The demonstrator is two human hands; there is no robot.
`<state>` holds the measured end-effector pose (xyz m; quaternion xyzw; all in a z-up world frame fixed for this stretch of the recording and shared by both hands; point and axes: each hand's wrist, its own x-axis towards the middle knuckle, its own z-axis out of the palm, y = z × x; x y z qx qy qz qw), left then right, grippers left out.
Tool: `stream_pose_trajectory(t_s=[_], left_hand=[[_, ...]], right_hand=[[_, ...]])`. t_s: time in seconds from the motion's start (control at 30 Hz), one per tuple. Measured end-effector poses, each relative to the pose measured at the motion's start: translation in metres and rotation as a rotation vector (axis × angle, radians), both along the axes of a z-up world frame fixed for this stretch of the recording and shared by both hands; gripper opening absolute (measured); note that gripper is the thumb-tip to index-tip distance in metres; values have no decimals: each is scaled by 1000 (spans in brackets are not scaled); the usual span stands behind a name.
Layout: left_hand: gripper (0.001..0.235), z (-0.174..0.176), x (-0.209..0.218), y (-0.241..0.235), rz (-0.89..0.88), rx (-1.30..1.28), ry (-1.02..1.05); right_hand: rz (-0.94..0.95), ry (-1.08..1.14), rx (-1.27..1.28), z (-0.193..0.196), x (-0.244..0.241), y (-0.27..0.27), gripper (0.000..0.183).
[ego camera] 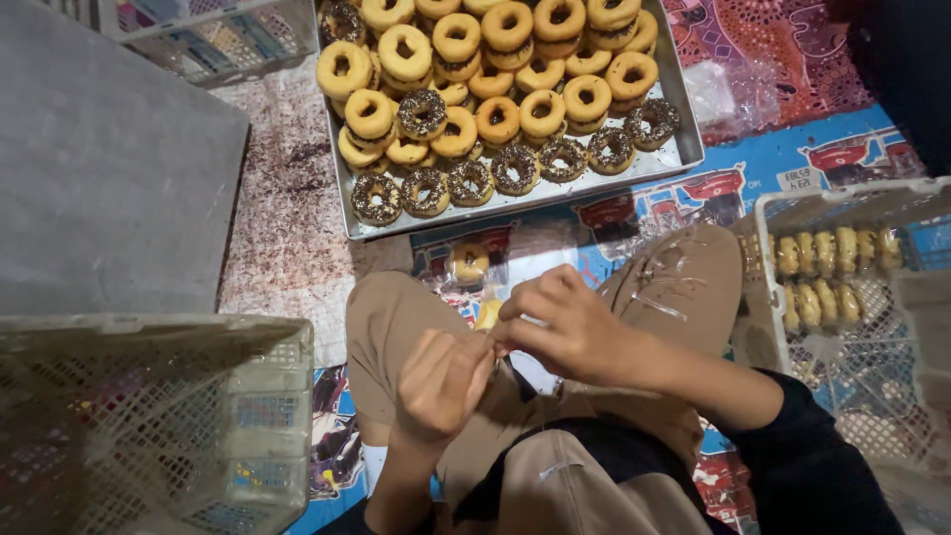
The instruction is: The person sits on the floor and repeatedly picks donuts from a metal tray, places them into small plastic bags, and arranges the sealed bags in a white crate. The process is continuous and repetitive throughout the clip.
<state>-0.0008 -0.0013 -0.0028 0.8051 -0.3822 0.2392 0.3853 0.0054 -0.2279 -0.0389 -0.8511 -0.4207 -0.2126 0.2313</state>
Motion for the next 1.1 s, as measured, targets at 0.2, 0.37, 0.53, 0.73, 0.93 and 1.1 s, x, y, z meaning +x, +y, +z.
stream_pose_trajectory(t_s=[0.2,0.37,0.53,0.73,0.93,1.1], left_hand=[[22,3,3,28,127,83,-33],[9,-37,14,27,273,-464,505],[18,-125,60,17,568,-374,855],[24,-223,0,67,832,-399,678],[24,-315,-43,67,691,-930,1037],[31,-376,77,29,680,-504,865]], right_hand=[[-93,-551,-332,-127,46,-79,57],[-283,884,-364,-148,69,-103,44],[63,835,725,-161,61,40,43],[-327,1418,1294,-215,20,123,19],[-390,1452,1187,-297,-28,116,13],[-709,1149,1356,-365,59,101,10]])
